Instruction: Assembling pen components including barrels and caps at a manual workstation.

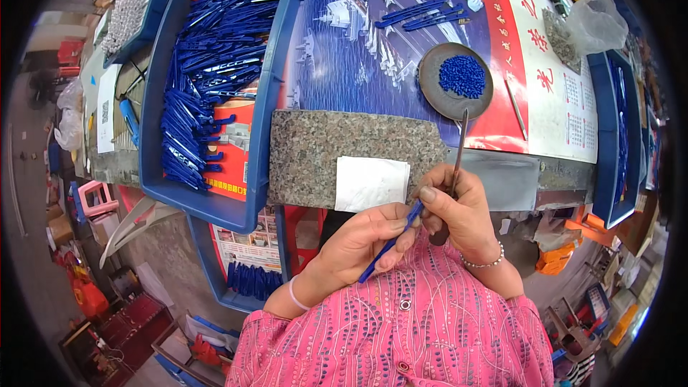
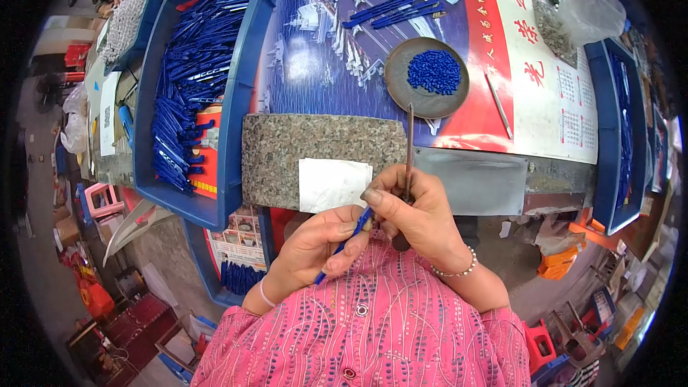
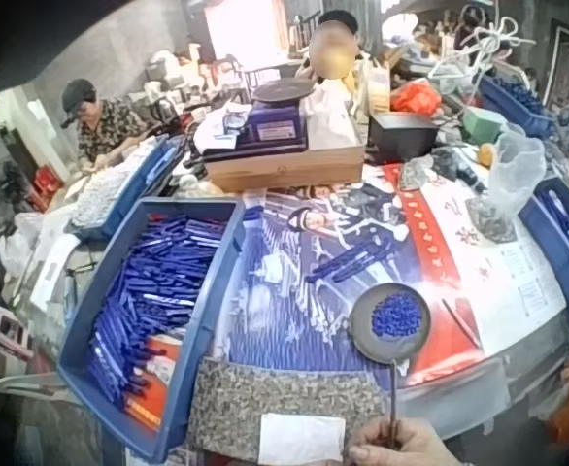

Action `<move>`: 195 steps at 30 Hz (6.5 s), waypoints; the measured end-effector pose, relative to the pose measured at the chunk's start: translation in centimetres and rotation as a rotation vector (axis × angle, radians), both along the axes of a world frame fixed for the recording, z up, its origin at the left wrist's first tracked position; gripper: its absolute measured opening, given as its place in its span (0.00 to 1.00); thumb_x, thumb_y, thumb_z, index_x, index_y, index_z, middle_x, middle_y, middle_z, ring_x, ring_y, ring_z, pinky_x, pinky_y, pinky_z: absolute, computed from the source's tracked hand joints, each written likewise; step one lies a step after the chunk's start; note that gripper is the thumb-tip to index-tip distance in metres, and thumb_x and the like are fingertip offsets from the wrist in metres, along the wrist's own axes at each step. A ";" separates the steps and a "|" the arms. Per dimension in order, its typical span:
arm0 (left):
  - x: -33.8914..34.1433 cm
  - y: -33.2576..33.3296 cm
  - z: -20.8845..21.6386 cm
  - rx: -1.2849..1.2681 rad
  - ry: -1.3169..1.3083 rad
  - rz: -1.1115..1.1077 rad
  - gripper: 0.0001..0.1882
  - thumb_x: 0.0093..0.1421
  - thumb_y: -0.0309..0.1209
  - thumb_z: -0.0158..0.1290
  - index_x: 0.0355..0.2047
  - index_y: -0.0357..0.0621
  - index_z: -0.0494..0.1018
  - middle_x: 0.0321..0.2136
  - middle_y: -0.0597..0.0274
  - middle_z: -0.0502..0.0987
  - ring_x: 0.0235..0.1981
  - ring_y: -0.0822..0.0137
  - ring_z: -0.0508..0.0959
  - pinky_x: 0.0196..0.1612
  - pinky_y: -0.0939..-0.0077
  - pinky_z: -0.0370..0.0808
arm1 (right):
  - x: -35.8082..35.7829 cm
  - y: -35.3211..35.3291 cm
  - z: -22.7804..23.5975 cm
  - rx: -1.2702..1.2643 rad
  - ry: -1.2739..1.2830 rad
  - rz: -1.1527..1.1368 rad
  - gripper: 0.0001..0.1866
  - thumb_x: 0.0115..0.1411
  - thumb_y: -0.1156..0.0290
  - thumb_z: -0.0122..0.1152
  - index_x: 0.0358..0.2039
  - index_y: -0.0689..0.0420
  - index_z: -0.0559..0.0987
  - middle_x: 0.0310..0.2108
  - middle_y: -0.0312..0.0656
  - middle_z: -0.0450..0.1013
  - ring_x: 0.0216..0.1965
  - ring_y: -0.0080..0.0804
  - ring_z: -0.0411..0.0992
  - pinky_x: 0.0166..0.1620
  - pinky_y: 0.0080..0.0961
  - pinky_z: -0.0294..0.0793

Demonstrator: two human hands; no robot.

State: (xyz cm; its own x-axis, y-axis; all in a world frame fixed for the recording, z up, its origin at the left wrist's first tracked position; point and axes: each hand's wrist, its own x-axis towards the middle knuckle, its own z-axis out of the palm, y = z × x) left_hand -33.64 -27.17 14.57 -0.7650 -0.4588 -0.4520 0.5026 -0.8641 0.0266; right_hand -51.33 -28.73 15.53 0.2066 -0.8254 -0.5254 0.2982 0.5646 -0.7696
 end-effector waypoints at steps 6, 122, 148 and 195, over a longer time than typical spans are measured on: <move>-0.1 -0.2 -0.5 0.104 0.176 0.050 0.11 0.64 0.30 0.41 0.43 0.34 0.63 0.21 0.63 0.66 0.12 0.79 0.65 0.12 0.88 0.61 | 0.0 0.0 -0.2 0.008 -0.074 -0.037 0.08 0.60 0.70 0.52 0.33 0.62 0.70 0.19 0.37 0.68 0.14 0.16 0.62 0.16 0.12 0.60; 0.5 1.8 3.0 -1.164 -1.096 -0.021 0.10 0.55 0.23 0.52 0.38 0.35 0.67 0.26 0.47 0.75 0.28 0.51 0.78 0.27 0.66 0.73 | 0.9 2.4 2.0 -0.175 0.169 0.111 0.17 0.51 0.82 0.56 0.42 0.62 0.67 0.32 0.36 0.69 0.24 0.13 0.66 0.27 0.10 0.64; 1.1 0.9 1.9 -0.257 -0.428 -0.092 0.12 0.60 0.29 0.43 0.42 0.34 0.66 0.23 0.56 0.74 0.09 0.80 0.63 0.12 0.90 0.57 | 0.3 1.9 1.3 0.057 0.029 0.201 0.16 0.50 0.81 0.52 0.42 0.64 0.67 0.27 0.37 0.67 0.17 0.15 0.63 0.20 0.12 0.61; 0.0 1.9 -0.7 0.166 0.119 0.052 0.11 0.67 0.33 0.35 0.43 0.41 0.63 0.20 0.63 0.68 0.06 0.82 0.58 0.07 0.90 0.53 | 0.5 2.9 0.0 0.192 -0.327 -0.043 0.11 0.59 0.76 0.47 0.41 0.67 0.68 0.24 0.37 0.66 0.15 0.17 0.60 0.19 0.15 0.60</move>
State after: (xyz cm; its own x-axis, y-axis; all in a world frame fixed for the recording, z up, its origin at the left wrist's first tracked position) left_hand -33.64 -25.24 13.83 -0.7949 -0.4255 -0.4326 0.5375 -0.8246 -0.1766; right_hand -50.88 -25.87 15.52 0.3568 -0.7298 -0.5831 0.5370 0.6710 -0.5113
